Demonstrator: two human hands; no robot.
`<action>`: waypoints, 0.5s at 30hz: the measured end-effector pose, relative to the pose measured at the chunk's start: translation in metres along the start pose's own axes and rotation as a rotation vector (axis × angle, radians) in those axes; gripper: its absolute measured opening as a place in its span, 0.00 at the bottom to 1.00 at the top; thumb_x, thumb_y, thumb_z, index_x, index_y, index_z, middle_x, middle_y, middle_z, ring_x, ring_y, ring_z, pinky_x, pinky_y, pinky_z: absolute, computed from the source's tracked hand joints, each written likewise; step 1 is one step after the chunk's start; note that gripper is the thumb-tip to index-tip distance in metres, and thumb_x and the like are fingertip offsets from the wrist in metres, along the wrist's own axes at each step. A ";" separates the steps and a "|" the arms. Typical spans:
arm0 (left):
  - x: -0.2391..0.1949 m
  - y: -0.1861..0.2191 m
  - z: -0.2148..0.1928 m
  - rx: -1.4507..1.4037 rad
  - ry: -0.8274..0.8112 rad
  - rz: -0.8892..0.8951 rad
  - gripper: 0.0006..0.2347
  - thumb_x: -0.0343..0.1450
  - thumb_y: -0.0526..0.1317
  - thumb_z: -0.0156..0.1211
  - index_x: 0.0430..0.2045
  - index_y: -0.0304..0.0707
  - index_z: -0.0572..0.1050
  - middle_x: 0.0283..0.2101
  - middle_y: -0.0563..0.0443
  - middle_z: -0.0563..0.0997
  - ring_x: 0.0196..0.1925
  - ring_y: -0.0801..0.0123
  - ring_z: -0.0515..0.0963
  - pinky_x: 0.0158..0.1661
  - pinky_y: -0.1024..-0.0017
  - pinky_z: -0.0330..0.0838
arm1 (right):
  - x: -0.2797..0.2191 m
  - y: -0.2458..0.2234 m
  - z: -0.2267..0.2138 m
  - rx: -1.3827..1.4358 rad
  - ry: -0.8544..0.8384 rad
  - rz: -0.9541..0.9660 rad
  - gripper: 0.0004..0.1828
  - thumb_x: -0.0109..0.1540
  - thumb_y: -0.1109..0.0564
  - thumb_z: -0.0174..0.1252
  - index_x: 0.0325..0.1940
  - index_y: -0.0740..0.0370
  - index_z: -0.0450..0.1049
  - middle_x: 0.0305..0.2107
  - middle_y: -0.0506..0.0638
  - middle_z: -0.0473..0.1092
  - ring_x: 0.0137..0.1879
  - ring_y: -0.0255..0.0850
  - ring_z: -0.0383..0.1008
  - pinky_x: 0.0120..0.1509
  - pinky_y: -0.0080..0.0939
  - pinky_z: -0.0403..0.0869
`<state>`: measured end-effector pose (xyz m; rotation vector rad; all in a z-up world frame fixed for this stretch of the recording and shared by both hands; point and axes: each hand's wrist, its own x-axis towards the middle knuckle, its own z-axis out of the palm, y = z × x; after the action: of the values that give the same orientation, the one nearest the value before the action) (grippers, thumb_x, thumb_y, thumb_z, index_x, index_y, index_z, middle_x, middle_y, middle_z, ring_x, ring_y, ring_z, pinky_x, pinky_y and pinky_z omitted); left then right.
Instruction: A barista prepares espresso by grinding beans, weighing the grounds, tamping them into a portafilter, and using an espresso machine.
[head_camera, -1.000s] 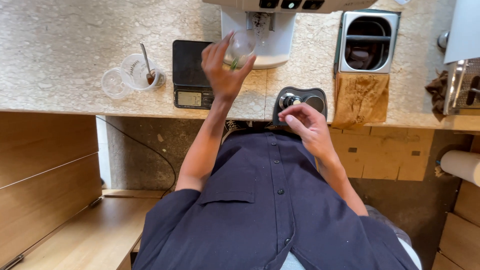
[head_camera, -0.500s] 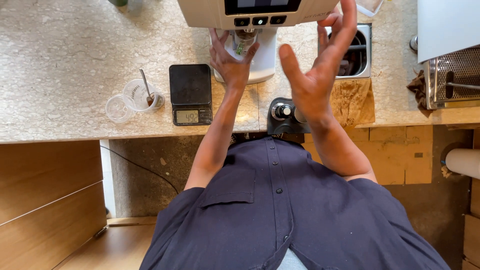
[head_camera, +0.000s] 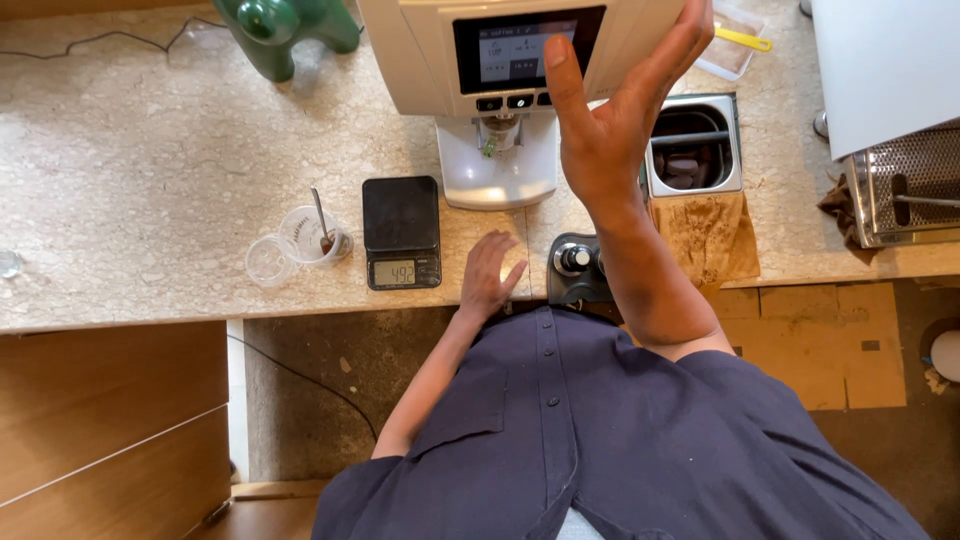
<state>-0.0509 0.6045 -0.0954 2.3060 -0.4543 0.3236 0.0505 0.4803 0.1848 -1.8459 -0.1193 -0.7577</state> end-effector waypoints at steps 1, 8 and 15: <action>0.003 0.000 -0.002 0.005 0.007 0.011 0.16 0.72 0.49 0.48 0.47 0.37 0.69 0.51 0.42 0.73 0.59 0.52 0.68 0.58 0.54 0.62 | 0.001 -0.002 0.000 0.005 0.008 -0.010 0.42 0.69 0.48 0.62 0.72 0.55 0.37 0.68 0.53 0.41 0.79 0.44 0.37 0.86 0.50 0.43; -0.001 0.001 0.000 0.039 0.013 0.017 0.11 0.69 0.48 0.54 0.39 0.44 0.72 0.49 0.51 0.73 0.57 0.60 0.69 0.56 0.62 0.60 | -0.048 0.004 -0.009 0.224 0.122 -0.232 0.37 0.63 0.42 0.55 0.67 0.54 0.47 0.64 0.49 0.46 0.74 0.44 0.47 0.75 0.50 0.54; 0.001 -0.006 0.008 0.205 -0.176 0.015 0.16 0.62 0.49 0.58 0.42 0.51 0.70 0.56 0.54 0.67 0.64 0.63 0.61 0.62 0.64 0.53 | -0.175 0.121 -0.017 -0.168 -1.069 0.110 0.11 0.55 0.50 0.59 0.25 0.56 0.67 0.23 0.55 0.69 0.35 0.59 0.72 0.34 0.59 0.68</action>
<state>-0.0464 0.6025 -0.1038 2.5444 -0.5473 0.1820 -0.0442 0.4627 -0.0055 -2.2165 -0.6393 0.3727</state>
